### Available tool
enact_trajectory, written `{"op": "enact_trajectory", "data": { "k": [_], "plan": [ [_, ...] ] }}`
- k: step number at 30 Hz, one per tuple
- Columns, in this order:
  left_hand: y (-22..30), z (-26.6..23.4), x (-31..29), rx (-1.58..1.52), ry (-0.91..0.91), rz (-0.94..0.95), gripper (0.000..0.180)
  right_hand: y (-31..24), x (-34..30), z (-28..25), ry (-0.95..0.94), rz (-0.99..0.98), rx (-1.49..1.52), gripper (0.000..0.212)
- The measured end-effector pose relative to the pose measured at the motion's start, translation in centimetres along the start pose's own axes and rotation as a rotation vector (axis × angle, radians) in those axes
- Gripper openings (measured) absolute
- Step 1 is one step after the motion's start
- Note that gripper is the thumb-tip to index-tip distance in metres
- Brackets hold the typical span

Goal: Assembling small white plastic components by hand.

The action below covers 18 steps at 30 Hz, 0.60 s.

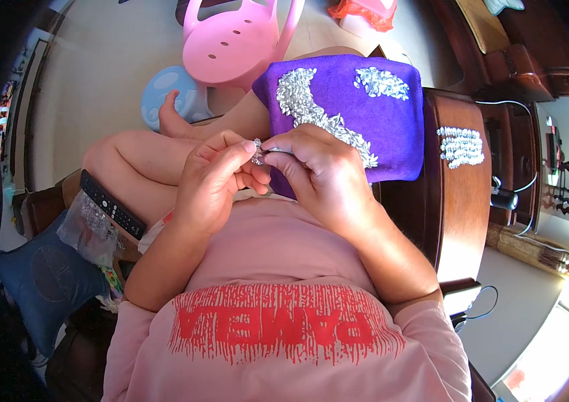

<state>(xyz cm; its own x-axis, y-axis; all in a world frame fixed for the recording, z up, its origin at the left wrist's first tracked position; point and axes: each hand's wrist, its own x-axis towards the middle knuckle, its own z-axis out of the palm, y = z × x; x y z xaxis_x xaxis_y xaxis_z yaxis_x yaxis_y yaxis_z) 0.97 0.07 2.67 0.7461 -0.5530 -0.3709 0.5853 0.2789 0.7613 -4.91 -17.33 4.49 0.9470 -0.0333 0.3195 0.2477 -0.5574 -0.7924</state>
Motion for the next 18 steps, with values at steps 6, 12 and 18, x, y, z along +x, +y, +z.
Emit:
{"op": "enact_trajectory", "data": {
  "k": [6,12,18],
  "plan": [
    [0.14,-0.09,0.0,-0.01,-0.003,-0.036,0.015,0.24,0.05,-0.1,-0.002,-0.009,0.016,0.012],
    [0.47,-0.1,-0.03,-0.075,-0.016,-0.103,0.016,0.13,-0.04,-0.11,0.001,0.01,0.04,0.011],
    [0.48,-0.29,0.01,-0.089,-0.057,-0.127,0.016,0.13,-0.11,-0.22,0.013,0.002,0.025,0.012]
  ]
}}
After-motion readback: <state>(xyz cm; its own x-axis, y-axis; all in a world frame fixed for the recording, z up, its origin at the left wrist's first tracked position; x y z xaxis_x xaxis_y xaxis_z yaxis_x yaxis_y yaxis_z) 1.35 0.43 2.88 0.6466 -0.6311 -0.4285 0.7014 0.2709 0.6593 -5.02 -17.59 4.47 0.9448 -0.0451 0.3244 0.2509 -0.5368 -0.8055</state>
